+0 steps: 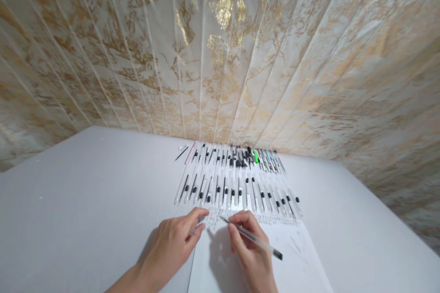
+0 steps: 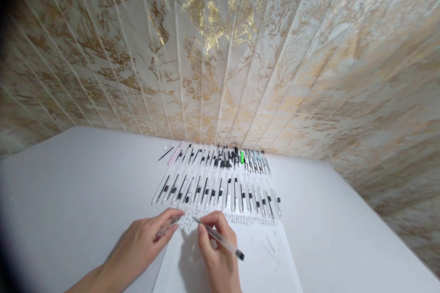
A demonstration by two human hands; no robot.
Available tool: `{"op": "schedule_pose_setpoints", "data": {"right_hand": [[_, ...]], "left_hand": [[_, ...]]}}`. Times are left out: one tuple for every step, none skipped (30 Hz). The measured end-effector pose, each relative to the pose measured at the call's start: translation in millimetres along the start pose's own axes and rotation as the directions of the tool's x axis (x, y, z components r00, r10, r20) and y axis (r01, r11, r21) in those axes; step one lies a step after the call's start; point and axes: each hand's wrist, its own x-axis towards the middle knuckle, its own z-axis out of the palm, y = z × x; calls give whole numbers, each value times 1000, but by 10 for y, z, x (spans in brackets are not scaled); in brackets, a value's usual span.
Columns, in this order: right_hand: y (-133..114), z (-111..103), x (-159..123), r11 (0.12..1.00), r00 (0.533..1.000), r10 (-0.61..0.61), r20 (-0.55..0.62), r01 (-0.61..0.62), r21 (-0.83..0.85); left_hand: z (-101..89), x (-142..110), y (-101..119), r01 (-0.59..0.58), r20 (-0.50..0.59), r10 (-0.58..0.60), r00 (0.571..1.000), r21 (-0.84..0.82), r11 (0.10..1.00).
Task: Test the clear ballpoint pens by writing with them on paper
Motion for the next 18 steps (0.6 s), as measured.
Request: {"op": "schedule_pose_setpoints", "data": {"right_hand": [[-47, 7, -16, 1000, 1000, -20, 5, 20, 20], [-99, 19, -33, 998, 999, -50, 16, 50, 31], [-151, 33, -52, 996, 995, -89, 33, 88, 33], [-200, 50, -71, 991, 990, -132, 53, 131, 23], [-244, 67, -89, 985, 983, -170, 69, 171, 4], [-278, 84, -107, 978, 976, -203, 81, 205, -23], [-301, 101, -124, 971, 970, -227, 93, 232, -52], [-311, 118, -139, 964, 964, -244, 105, 253, -81], [-309, 136, -153, 956, 958, -260, 117, 273, -107], [-296, 153, -166, 947, 952, -277, 128, 293, -130], [-274, 169, -178, 936, 945, -298, 138, 317, -151], [-247, 183, -187, 923, 936, -322, 144, 344, -173], [-218, 193, -194, 908, 926, -347, 148, 371, -194], [-192, 198, -199, 893, 916, -370, 153, 396, -212], [-171, 199, -202, 879, 907, -389, 163, 418, -228], [-157, 195, -203, 867, 898, -402, 177, 436, -241], [-153, 190, -203, 858, 891, -412, 193, 450, -249], [-159, 186, -203, 849, 883, -420, 209, 464, -253]], "left_hand": [[0, -1, 5, 0, -11, 0, 1000, -12, 1000], [3, -3, 8, -3, -26, 3, 1000, -27, 1000], [8, -5, 9, -8, -41, 6, 999, -46, 999], [15, -7, 11, -16, -56, 12, 998, -69, 997], [23, -10, 15, -25, -72, 19, 997, -93, 995], [29, -13, 22, -38, -85, 28, 996, -115, 993], [31, -17, 35, -51, -95, 39, 995, -133, 990], [30, -23, 52, -63, -98, 49, 994, -143, 988], [24, -31, 74, -71, -96, 57, 994, -143, 987], [15, -43, 98, -79, -86, 67, 994, -141, 987], [3, -58, 124, -90, -73, 80, 994, -145, 985], [-9, -75, 148, -105, -58, 96, 994, -163, 981], [-19, -94, 169, -121, -43, 115, 992, -196, 973], [-25, -114, 187, -136, -27, 133, 991, -245, 960], [-27, -133, 203, -143, -9, 147, 989, -306, 941], [-24, -151, 218, -140, 10, 154, 988, -371, 918], [-16, -166, 235, -126, 29, 154, 988, -435, 892], [-2, -178, 256, -102, 48, 144, 988, -493, 864]]}}
